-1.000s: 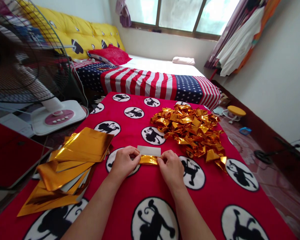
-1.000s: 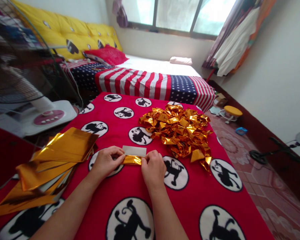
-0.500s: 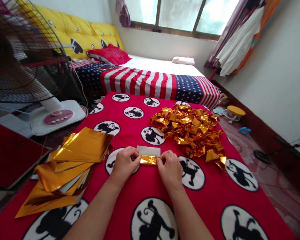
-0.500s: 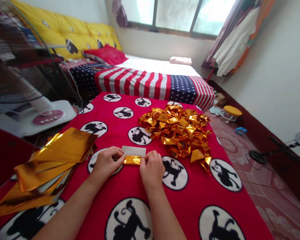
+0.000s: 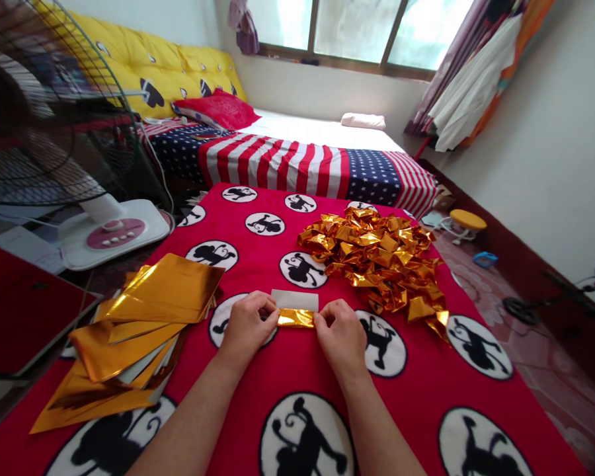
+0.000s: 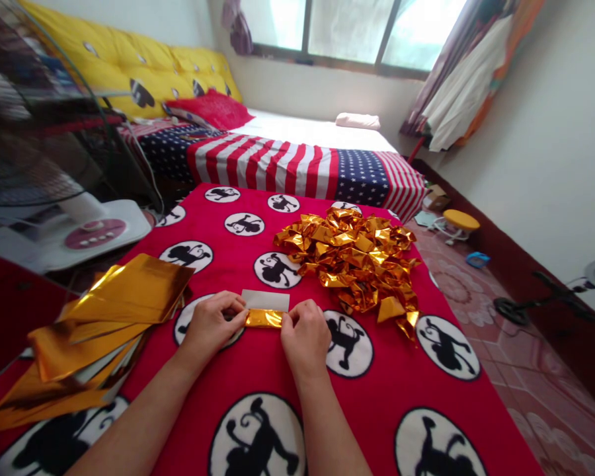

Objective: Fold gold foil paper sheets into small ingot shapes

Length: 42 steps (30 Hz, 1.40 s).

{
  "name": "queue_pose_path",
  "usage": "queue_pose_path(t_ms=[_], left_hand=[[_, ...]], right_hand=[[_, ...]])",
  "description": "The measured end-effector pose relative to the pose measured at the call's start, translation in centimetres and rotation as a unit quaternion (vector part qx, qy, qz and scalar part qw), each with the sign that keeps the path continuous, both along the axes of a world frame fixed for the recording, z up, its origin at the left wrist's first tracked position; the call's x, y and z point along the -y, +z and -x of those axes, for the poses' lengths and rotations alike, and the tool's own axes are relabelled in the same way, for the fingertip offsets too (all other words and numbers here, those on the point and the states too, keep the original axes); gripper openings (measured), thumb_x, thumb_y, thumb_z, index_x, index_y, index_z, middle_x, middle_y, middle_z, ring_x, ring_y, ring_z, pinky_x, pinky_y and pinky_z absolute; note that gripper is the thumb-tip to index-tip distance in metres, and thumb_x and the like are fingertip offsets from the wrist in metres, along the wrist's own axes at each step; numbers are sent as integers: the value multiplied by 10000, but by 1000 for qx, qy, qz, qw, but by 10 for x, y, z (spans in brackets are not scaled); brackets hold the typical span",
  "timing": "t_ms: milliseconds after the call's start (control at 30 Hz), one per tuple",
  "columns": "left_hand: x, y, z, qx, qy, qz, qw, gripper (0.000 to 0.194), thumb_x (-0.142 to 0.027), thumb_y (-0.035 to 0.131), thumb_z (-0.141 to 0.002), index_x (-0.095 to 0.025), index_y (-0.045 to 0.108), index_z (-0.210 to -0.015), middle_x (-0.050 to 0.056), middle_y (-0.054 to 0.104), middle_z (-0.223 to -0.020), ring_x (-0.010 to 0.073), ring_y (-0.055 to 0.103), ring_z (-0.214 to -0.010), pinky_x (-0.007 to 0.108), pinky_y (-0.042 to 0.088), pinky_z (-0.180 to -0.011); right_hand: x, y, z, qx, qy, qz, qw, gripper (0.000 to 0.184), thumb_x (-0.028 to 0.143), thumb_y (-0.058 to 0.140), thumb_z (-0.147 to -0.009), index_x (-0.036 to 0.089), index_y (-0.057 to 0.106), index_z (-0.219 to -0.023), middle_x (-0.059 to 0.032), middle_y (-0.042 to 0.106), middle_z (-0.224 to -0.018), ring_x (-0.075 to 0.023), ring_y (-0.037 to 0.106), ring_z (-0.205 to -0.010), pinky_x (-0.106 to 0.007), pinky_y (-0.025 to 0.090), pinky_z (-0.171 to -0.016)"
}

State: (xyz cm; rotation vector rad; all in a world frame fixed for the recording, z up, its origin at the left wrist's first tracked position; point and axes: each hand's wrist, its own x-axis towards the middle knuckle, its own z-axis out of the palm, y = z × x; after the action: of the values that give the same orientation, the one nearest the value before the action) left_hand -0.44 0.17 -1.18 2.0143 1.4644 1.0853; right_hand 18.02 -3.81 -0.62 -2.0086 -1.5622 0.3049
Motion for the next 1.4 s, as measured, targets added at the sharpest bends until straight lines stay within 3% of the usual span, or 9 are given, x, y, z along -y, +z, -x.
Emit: queue_pose_path(t_ms=[600, 767, 900, 1033, 1400], left_hand=[[0, -4, 9, 1, 47, 52, 998, 130, -177, 697, -716, -176, 594, -638, 2, 583, -707, 130, 587, -639, 238, 504, -596], [-2, -5, 9, 16, 61, 69, 996, 147, -171, 722, -686, -175, 619, -790, 17, 545, -865, 118, 590, -646, 237, 518, -581], [-3, -2, 12, -73, 61, 66, 993, 155, -258, 735, -708, -190, 649, -817, 16, 553, -890, 134, 586, -670, 257, 482, -618], [-3, 6, 14, -166, 70, 84, 980, 167, -363, 731, -718, -222, 670, -784, 6, 597, -909, 140, 585, -654, 257, 377, -543], [-5, 9, 12, -179, 59, 80, 979, 140, -343, 733, -708, -224, 658, -696, -8, 632, -892, 139, 592, -645, 261, 336, -539]], right_hand=[[0, 2, 3, 28, 2, 3, 1000, 180, 238, 568, -802, 206, 532, -628, 2, 577, -761, -160, 531, -758, -281, 311, -632], [1, 1, 3, 27, -3, 7, 1000, 149, 248, 575, -800, 209, 536, -662, 8, 574, -791, -156, 535, -764, -273, 316, -622], [0, 0, 2, 18, -13, 5, 1000, 50, 261, 598, -790, 220, 570, -800, 12, 574, -863, -145, 542, -752, -261, 323, -608], [-1, 1, 1, 12, -10, 13, 1000, 76, 259, 601, -795, 226, 576, -859, 12, 574, -882, -144, 553, -766, -255, 323, -597], [-1, -1, 1, 10, -11, 9, 1000, 75, 255, 601, -795, 227, 582, -862, 12, 578, -892, -143, 559, -773, -256, 342, -622]])
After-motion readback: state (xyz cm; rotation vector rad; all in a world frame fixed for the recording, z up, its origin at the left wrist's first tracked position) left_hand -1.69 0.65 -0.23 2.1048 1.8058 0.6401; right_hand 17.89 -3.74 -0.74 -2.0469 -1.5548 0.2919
